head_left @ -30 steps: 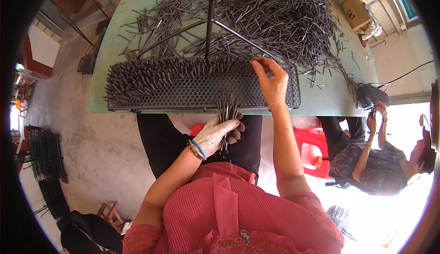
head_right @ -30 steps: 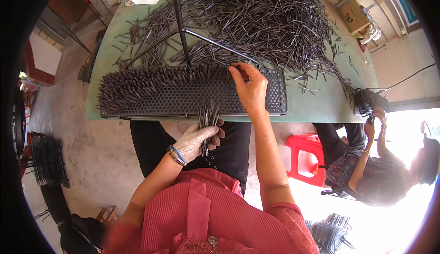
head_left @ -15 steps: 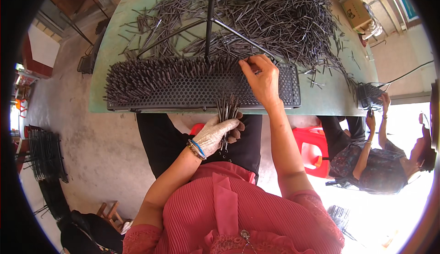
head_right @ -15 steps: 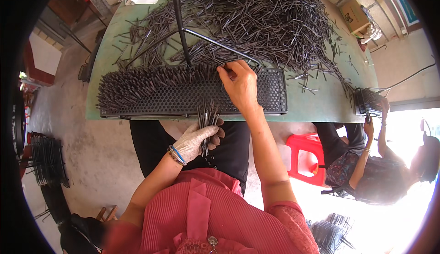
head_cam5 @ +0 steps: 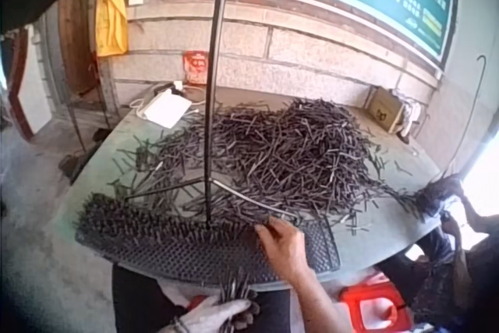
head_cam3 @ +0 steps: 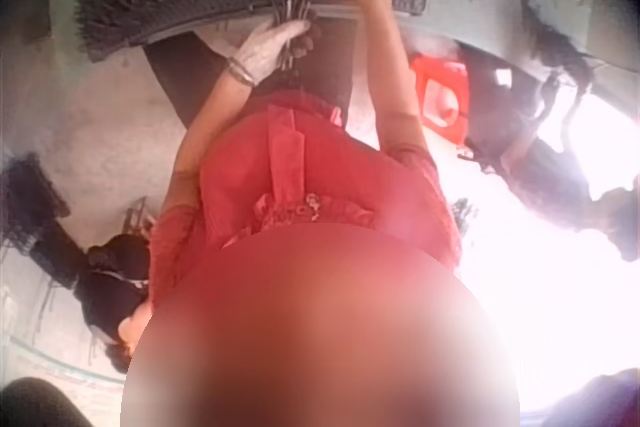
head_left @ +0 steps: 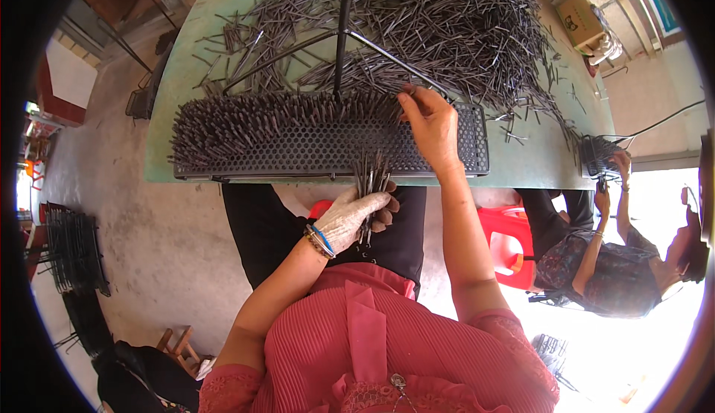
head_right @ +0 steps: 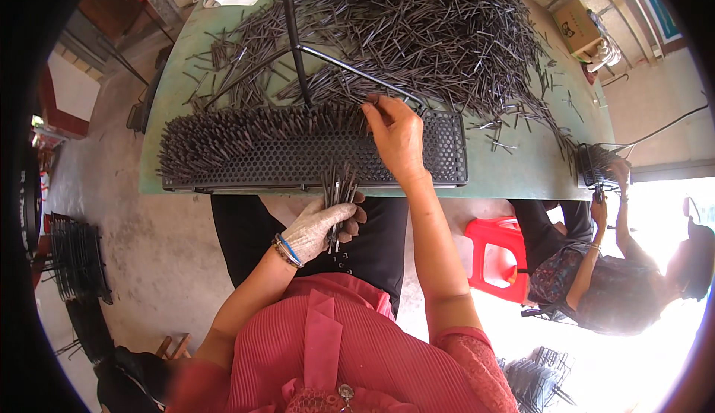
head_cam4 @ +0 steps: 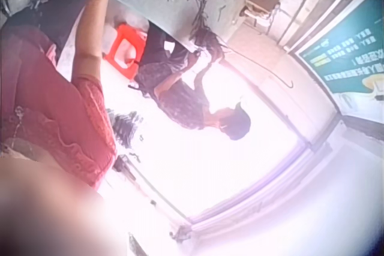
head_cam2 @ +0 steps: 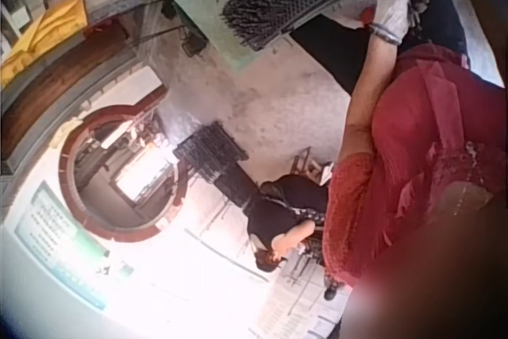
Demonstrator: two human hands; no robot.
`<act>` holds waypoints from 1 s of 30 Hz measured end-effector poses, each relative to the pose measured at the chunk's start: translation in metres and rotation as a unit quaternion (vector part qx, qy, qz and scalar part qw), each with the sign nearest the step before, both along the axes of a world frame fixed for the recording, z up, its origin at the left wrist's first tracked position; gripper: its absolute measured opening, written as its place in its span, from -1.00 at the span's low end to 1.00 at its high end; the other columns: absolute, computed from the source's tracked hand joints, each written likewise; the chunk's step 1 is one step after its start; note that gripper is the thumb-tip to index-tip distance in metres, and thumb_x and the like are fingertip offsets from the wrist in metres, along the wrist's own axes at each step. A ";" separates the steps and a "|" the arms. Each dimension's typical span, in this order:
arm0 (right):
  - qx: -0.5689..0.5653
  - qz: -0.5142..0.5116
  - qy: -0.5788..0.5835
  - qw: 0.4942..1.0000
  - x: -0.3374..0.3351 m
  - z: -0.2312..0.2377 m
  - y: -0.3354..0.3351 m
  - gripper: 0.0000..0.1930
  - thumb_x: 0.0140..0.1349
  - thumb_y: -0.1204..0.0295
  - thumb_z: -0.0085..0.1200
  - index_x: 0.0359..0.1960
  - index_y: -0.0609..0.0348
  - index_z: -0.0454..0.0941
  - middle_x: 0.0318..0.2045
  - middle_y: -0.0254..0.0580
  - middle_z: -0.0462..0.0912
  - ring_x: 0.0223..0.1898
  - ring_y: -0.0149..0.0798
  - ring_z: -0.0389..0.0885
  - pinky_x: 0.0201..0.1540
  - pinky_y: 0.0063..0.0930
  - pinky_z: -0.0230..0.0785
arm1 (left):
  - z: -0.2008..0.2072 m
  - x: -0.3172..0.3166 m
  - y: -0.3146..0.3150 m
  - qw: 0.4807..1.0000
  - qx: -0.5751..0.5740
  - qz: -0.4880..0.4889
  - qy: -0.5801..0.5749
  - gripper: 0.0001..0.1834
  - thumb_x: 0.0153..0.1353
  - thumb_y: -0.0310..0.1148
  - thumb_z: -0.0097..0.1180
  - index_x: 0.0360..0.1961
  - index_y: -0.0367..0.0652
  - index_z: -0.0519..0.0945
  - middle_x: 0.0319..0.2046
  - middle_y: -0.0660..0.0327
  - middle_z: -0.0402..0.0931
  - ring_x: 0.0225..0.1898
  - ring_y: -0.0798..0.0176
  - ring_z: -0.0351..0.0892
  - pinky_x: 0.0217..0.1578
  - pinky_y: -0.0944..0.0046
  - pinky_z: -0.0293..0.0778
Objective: Organizing and inserting metal rods into a template grid on a workbench.
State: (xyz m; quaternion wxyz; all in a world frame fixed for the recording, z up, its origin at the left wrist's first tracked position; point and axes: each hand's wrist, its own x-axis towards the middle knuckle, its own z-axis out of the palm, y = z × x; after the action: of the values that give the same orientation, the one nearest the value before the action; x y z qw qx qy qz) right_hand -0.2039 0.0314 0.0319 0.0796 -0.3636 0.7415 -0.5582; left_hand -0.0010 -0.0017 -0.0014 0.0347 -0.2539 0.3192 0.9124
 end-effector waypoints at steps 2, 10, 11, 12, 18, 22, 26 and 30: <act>-0.022 -0.017 0.023 0.999 -0.003 0.004 0.001 -0.72 0.20 0.49 0.23 -0.04 0.25 0.59 -0.44 -0.22 0.64 -0.50 -0.40 0.60 -0.42 -0.54 0.42 | 0.001 -0.001 0.000 1.000 0.003 0.001 0.002 -0.67 0.35 -0.34 0.05 0.09 -0.22 0.43 -0.27 0.20 0.57 -0.38 0.40 0.59 -0.43 0.45 0.51; 0.008 -0.056 0.174 0.983 -0.012 -0.008 0.011 -0.64 0.18 0.47 0.24 0.04 0.12 0.55 -0.41 -0.20 0.68 -0.41 -0.25 0.61 -0.24 -0.38 0.45 | 0.002 -0.005 -0.001 1.000 -0.008 0.025 0.005 -0.70 0.35 -0.31 0.07 0.01 -0.24 0.49 -0.28 0.17 0.60 -0.36 0.35 0.62 -0.39 0.38 0.60; -0.001 -0.066 0.170 0.983 -0.011 -0.009 0.011 -0.65 0.18 0.46 0.24 0.03 0.12 0.56 -0.40 -0.20 0.69 -0.40 -0.23 0.62 -0.20 -0.35 0.44 | 0.002 -0.005 0.000 1.000 -0.008 0.025 0.004 -0.70 0.35 -0.31 0.07 0.01 -0.24 0.49 -0.28 0.17 0.60 -0.36 0.35 0.62 -0.39 0.38 0.60; -0.001 -0.066 0.169 0.983 -0.011 -0.009 0.012 -0.65 0.18 0.46 0.24 0.03 0.12 0.56 -0.40 -0.20 0.69 -0.40 -0.23 0.62 -0.20 -0.35 0.44 | 0.001 -0.005 0.000 0.999 0.008 0.033 -0.002 -0.71 0.35 -0.31 0.07 0.01 -0.24 0.49 -0.28 0.16 0.60 -0.34 0.33 0.63 -0.38 0.38 0.60; 0.023 -0.024 0.244 0.969 -0.011 -0.014 0.015 -0.72 0.19 0.47 0.19 -0.04 0.11 0.61 -0.32 -0.28 0.64 -0.31 -0.21 0.57 -0.14 -0.33 0.30 | 0.002 -0.005 0.003 0.999 0.004 0.036 -0.016 -0.71 0.35 -0.33 0.05 0.02 -0.26 0.49 -0.26 0.13 0.60 -0.30 0.28 0.64 -0.33 0.35 0.61; 0.054 -0.011 0.368 0.928 -0.010 -0.019 0.018 -0.80 0.16 0.50 0.20 -0.16 0.14 0.66 -0.14 -0.30 0.56 -0.19 -0.22 0.51 -0.13 -0.34 0.26 | 0.004 -0.006 0.003 0.999 0.016 0.035 -0.021 -0.70 0.36 -0.32 0.05 0.03 -0.25 0.49 -0.25 0.13 0.60 -0.30 0.26 0.65 -0.30 0.30 0.62; 0.006 -0.033 0.411 0.911 0.001 -0.004 0.025 -0.83 0.14 0.49 0.22 -0.22 0.16 0.68 -0.22 -0.26 0.59 -0.23 -0.15 0.53 -0.14 -0.31 0.31 | 0.008 -0.004 0.002 0.998 0.036 0.038 -0.028 -0.70 0.37 -0.32 0.04 0.04 -0.23 0.49 -0.26 0.14 0.60 -0.30 0.26 0.65 -0.28 0.29 0.62; 0.113 0.071 0.058 0.989 0.034 0.015 0.046 -0.79 0.15 0.39 0.29 -0.31 0.32 0.68 -0.39 -0.12 0.64 -0.44 -0.27 0.57 -0.37 -0.44 0.41 | 0.008 0.000 0.001 0.999 0.029 0.043 0.002 -0.71 0.37 -0.30 0.05 0.04 -0.19 0.48 -0.24 0.16 0.59 -0.28 0.28 0.63 -0.25 0.29 0.62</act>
State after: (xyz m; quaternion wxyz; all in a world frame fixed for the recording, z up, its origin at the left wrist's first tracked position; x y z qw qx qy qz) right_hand -0.1702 0.0777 0.0468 0.1159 -0.4357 0.7755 -0.4420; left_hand -0.0012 -0.0008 0.0070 0.0022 -0.2645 0.2818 0.9223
